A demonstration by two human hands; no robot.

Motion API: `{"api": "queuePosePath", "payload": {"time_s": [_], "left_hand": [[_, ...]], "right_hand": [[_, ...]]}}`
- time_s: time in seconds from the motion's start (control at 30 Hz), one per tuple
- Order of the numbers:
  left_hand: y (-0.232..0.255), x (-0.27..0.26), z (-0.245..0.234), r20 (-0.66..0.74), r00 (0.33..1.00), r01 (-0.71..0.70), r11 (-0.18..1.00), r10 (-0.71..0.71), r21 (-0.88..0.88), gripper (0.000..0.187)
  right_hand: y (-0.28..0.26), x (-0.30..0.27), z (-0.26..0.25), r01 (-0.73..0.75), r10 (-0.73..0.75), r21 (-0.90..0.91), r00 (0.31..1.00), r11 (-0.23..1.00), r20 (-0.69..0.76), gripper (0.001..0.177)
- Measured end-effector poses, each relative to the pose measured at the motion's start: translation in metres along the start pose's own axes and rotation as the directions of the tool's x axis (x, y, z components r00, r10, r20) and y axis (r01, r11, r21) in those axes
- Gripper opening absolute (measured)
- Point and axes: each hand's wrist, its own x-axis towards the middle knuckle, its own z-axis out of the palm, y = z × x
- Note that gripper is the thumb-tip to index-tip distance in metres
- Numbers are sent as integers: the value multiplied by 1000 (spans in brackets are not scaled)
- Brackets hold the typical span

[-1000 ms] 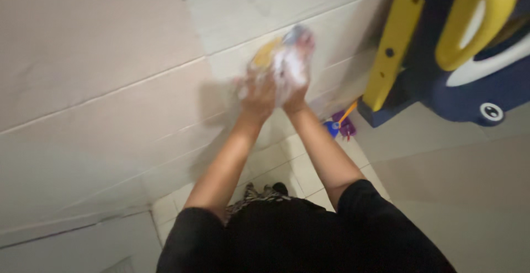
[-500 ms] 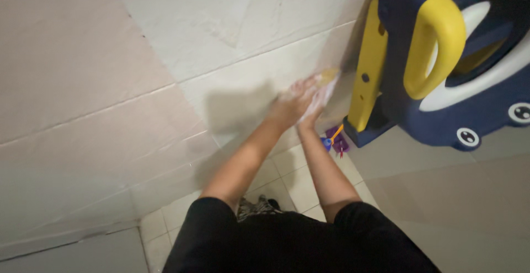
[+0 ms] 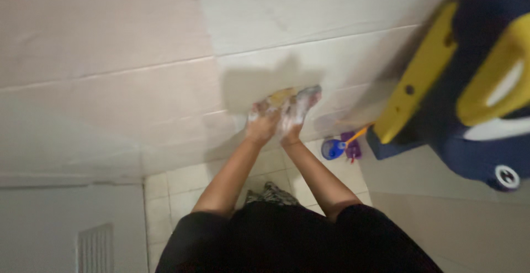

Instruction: The person scrubs the bathroom wall tiles with a soapy sponge and a cloth, moving from the upper sections down to the baseboards.

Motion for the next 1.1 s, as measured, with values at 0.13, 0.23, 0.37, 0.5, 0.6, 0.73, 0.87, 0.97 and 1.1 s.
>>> {"api": "queuePosePath", "payload": {"time_s": [0.13, 0.23, 0.37, 0.5, 0.6, 0.73, 0.87, 0.97, 1.1], "left_hand": [[-33, -49, 8, -262, 961, 88, 996, -90, -17, 30], [-55, -78, 7, -158, 945, 290, 957, -287, -2, 29], [-78, -106, -8, -323, 877, 421, 892, -355, 163, 47], [-90, -120, -27, -378, 812, 508, 857, -444, 84, 50], [-84, -112, -30, -328, 767, 498, 834, -551, -236, 50], [-68, -94, -29, -217, 841, 380, 826, -496, -416, 39], [-58, -90, -25, -284, 931, 244, 970, -230, 15, 29], [-64, -92, -36, -419, 883, 235, 972, -213, 0, 20], [-88, -108, -35, -421, 878, 207, 974, -226, -92, 18]], "right_hand": [[-39, -7, 29, 375, -333, -306, 925, 875, 182, 55], [-59, -23, 47, 445, -391, -140, 870, 884, 299, 54], [-84, -40, 71, 617, -496, -113, 715, 778, 493, 49], [-106, -53, 87, 564, -422, -27, 647, 825, 635, 47], [-107, -50, 88, 535, -421, 2, 663, 845, 619, 48], [-98, -42, 62, 399, -352, 56, 723, 915, 594, 46], [-83, -37, 50, 441, -360, -9, 745, 898, 561, 46], [-77, -42, 56, 489, -380, -73, 756, 869, 533, 46], [-85, -56, 76, 484, -365, -97, 762, 870, 534, 46]]}}
